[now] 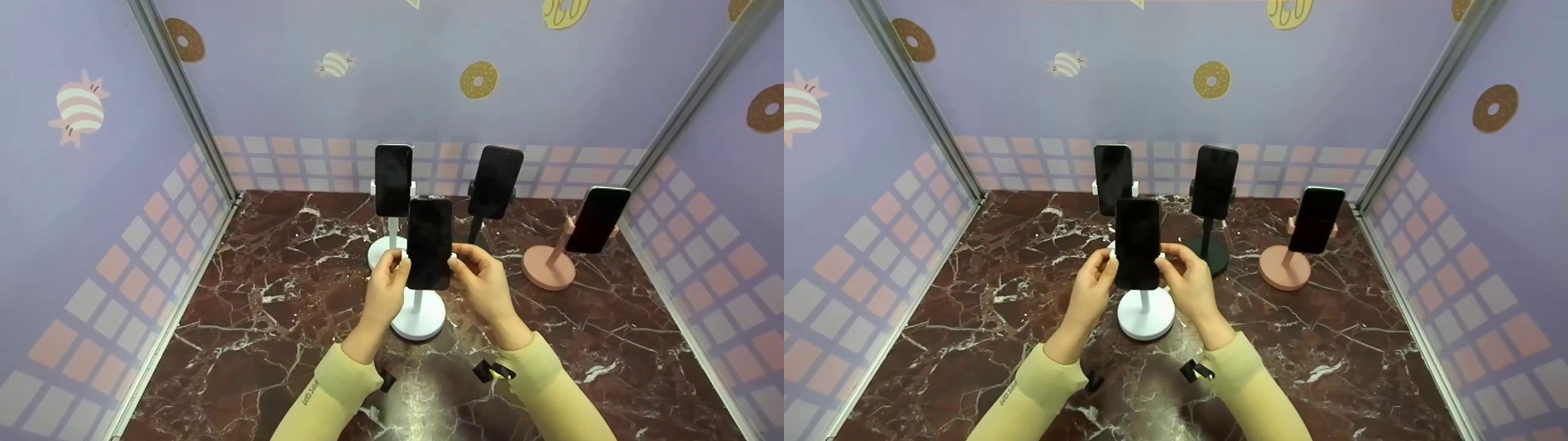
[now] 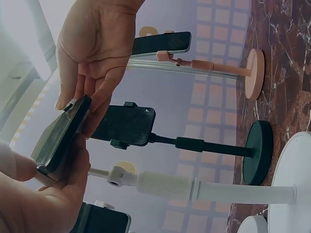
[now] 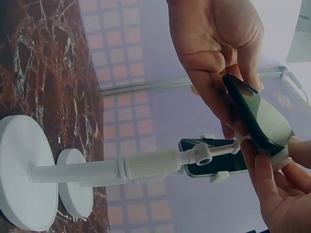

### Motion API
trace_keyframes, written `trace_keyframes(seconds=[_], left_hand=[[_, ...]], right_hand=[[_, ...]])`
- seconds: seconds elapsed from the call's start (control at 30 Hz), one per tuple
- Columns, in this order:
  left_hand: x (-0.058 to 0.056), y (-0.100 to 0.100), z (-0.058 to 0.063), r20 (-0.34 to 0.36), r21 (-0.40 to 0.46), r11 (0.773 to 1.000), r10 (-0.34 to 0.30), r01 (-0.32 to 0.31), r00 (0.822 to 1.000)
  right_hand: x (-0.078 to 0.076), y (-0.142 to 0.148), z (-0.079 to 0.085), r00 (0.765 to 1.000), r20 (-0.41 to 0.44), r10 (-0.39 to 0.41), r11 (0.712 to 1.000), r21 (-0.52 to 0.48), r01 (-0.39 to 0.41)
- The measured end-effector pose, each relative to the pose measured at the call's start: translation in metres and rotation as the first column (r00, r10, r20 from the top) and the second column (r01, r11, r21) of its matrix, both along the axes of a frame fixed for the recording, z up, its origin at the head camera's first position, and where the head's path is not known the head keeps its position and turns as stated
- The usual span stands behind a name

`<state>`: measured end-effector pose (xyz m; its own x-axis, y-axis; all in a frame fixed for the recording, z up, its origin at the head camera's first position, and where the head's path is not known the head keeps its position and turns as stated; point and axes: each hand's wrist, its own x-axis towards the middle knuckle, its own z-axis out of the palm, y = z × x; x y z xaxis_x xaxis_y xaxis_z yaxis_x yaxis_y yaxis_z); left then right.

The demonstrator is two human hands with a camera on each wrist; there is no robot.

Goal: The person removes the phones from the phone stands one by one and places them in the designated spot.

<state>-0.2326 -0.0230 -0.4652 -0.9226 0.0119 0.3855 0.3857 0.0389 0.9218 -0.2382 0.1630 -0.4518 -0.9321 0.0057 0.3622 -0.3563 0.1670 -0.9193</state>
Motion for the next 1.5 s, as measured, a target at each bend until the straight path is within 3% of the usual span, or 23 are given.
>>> trace_keyframes(seconds=[0.4, 0.6, 0.7, 0.77, 0.87, 0.97, 1.03, 1.1, 1.23, 1.33, 1.5], left_hand=[[0.002, 0.001, -0.007, 0.018, 0.017, 0.999, -0.036, 0.036, 0.999], [0.002, -0.001, -0.005, 0.023, -0.022, 0.999, -0.043, 0.043, 0.999], [0.002, -0.003, -0.002, 0.024, -0.054, 0.998, -0.042, 0.043, 0.999], [0.002, -0.004, 0.0, 0.021, -0.07, 0.997, -0.041, 0.042, 0.999], [0.002, -0.004, 0.004, 0.017, -0.09, 0.995, -0.032, 0.033, 0.999], [0.003, -0.005, 0.007, 0.032, -0.1, 0.995, -0.022, 0.025, 0.999], [0.003, -0.006, 0.009, 0.047, -0.112, 0.993, -0.016, 0.021, 0.999], [0.003, -0.006, 0.009, 0.06, -0.119, 0.993, -0.014, 0.021, 0.998], [0.001, -0.008, 0.01, 0.075, -0.129, 0.992, -0.005, 0.015, 0.997], [0.0, -0.009, 0.011, 0.081, -0.14, 0.99, 0.009, 0.002, 0.997], [-0.001, -0.008, 0.01, 0.087, -0.133, 0.991, 0.013, -0.001, 0.996]], right_hand=[[0.002, 0.005, -0.007, 0.999, -0.027, 0.036, 0.999, 0.012, -0.036], [-0.001, 0.009, 0.0, 0.997, -0.023, 0.079, 0.996, 0.053, -0.078], [-0.005, 0.01, 0.011, 0.992, -0.103, 0.073, 0.99, 0.132, -0.059], [-0.008, 0.009, 0.023, 0.98, -0.197, 0.033, 0.978, 0.209, 0.009], [-0.012, 0.003, 0.044, 0.931, -0.364, -0.04, 0.93, 0.326, 0.167], [-0.014, -0.009, 0.065, 0.871, -0.487, -0.066, 0.848, 0.432, 0.306], [-0.014, -0.02, 0.075, 0.85, -0.522, -0.067, 0.785, 0.499, 0.368], [-0.014, -0.031, 0.083, 0.85, -0.523, -0.065, 0.722, 0.563, 0.402], [-0.014, -0.052, 0.09, 0.87, -0.485, -0.087, 0.615, 0.661, 0.43], [-0.015, -0.063, 0.088, 0.874, -0.475, -0.104, 0.56, 0.698, 0.446], [-0.019, -0.072, 0.079, 0.861, -0.494, -0.12, 0.505, 0.716, 0.482]])
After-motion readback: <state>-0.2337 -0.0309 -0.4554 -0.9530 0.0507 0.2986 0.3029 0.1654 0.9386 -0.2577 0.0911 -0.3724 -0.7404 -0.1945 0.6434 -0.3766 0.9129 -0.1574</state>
